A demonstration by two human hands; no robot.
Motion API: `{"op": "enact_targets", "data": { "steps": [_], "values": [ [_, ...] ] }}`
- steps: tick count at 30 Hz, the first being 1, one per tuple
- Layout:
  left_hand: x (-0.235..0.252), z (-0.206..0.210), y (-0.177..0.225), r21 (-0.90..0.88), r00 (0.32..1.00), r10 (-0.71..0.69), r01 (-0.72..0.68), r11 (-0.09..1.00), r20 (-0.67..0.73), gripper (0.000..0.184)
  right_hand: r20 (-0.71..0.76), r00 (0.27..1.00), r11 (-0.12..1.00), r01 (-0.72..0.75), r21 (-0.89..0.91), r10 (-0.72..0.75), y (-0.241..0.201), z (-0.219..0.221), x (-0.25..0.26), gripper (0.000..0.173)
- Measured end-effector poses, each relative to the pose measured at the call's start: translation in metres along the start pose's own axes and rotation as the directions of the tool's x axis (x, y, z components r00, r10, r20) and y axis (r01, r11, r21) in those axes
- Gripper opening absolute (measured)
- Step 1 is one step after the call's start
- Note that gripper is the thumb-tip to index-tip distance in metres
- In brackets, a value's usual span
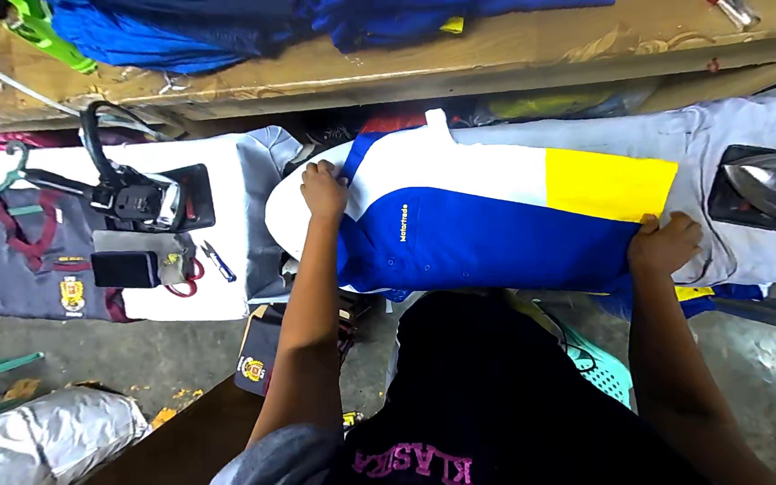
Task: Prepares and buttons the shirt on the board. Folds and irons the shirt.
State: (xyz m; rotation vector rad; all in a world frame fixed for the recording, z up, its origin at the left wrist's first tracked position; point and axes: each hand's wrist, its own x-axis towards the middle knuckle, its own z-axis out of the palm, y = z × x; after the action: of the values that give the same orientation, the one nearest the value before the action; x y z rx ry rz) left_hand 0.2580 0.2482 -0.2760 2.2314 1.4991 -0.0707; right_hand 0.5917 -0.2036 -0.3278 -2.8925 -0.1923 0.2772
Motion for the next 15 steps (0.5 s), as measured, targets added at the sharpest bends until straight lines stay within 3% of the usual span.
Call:
{"op": "enact_targets", "data": {
  "steps": [2, 5, 9, 13, 15],
  "values": [
    [-0.019, 0.013, 0.027, -0.035, 0.981, 0.124, -0.131, 0.991, -0.149, 0.036, -0.081, 0.977, 0.978, 0.202, 0.048, -0.198, -0.005, 0.004, 0.006, 0.058],
    [-0.017, 0.055, 0.043, -0.003, 0.902, 0.258, -0.276, 0.961, -0.347, 0.037, -0.142, 0.899, 0.907, 0.421, 0.027, -0.413, -0.02, 0.027, 0.032, 0.066],
    [0.021, 0.094, 0.006, 0.144, 0.948, 0.169, -0.134, 0.981, -0.271, 0.055, -0.012, 0.923, 0.922, 0.385, -0.043, -0.385, -0.021, 0.059, 0.065, 0.075],
    [0.02, 0.082, 0.006, 0.083, 0.955, 0.134, -0.116, 0.99, -0.265, 0.052, 0.038, 0.921, 0.921, 0.389, -0.024, -0.388, -0.024, 0.048, 0.063, 0.075],
    [0.006, 0.061, 0.015, -0.002, 0.955, 0.103, -0.108, 0.994, -0.278, 0.05, -0.025, 0.912, 0.912, 0.411, -0.002, -0.41, -0.022, 0.039, 0.051, 0.075]
  ]
}}
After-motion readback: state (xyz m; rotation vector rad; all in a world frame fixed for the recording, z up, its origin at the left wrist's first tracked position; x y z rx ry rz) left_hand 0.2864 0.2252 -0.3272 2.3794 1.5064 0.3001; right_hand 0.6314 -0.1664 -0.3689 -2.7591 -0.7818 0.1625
